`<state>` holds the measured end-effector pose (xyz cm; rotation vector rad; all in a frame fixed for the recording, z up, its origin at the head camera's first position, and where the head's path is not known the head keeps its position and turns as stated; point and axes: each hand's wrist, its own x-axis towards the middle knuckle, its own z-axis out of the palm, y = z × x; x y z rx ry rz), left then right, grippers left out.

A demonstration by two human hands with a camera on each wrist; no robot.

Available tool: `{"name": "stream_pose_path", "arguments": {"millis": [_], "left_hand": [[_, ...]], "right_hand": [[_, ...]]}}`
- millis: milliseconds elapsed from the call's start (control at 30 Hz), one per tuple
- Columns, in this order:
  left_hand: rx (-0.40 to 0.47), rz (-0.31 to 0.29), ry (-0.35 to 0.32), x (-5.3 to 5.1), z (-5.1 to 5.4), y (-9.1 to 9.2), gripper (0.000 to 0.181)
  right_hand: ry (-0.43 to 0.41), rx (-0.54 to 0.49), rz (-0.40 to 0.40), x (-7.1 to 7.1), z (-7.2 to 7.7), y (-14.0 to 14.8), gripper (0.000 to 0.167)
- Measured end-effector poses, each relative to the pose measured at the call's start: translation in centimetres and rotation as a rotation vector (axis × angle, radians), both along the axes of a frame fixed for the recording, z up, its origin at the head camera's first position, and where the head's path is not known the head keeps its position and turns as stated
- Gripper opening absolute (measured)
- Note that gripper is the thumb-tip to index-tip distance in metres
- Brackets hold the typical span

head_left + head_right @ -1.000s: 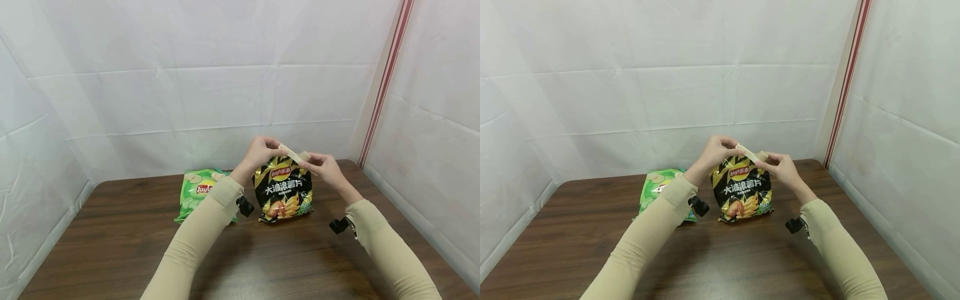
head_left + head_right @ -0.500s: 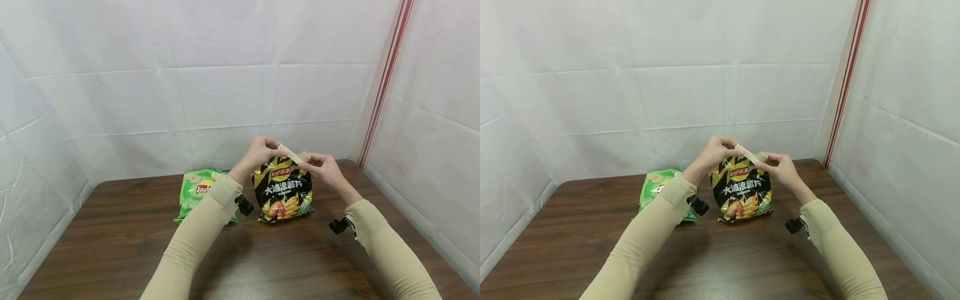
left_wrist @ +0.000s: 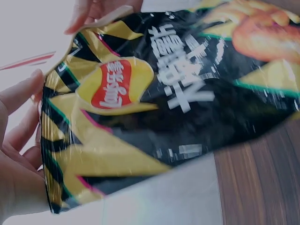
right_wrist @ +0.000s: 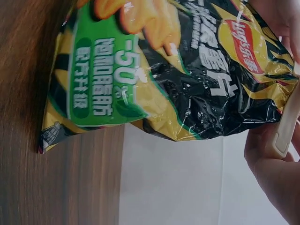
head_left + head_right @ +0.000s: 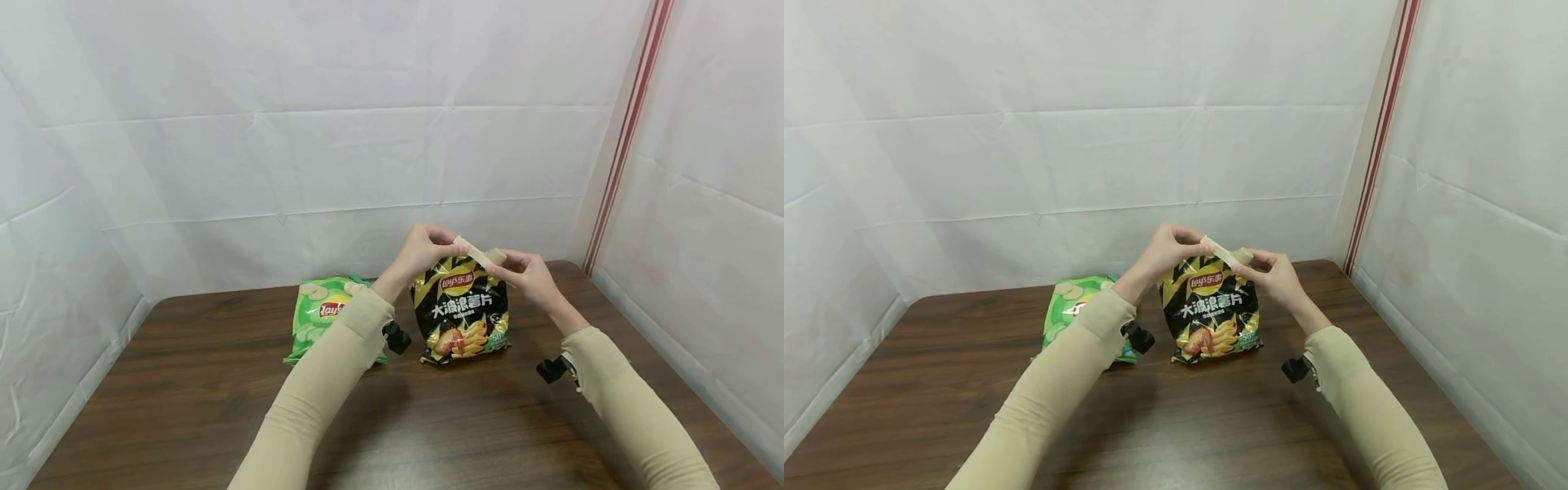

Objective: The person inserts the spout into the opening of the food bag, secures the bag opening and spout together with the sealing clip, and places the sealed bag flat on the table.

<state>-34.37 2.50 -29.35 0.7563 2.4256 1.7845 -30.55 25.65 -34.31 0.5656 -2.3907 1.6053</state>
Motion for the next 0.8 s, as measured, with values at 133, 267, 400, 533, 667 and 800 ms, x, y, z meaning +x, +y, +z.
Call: {"name": "stream_pose_path", "arguments": {"millis": [133,267,400,533,667,800], "left_hand": [[-0.009,0.003,0.024,-0.2,-0.4,-1.1,0.02],[-0.033,0.023,0.02,-0.1,-0.9,-2.3,0.024],[-0.034,0.054,-0.015,0.3,-1.5,-3.0,0.031],[-0.032,0.1,-0.039,0.7,-2.2,-3.5,0.042],[-0.061,0.175,-0.065,1.3,-3.0,-3.8,0.049],[-0.105,0.274,-0.122,1.9,-4.2,-4.1,0.057]], "right_hand": [[-0.028,-0.004,0.0,0.7,0.8,-0.4,0.038],[-0.068,-0.003,-0.006,1.2,1.3,-0.6,0.039],[-0.109,-0.006,-0.007,0.0,-0.1,0.4,0.039],[-0.134,-0.02,0.006,-0.7,-1.2,1.2,0.041],[-0.168,-0.039,0.0,-0.7,-1.8,1.6,0.05],[-0.198,0.027,-0.048,-0.6,-2.5,2.0,0.051]]}}
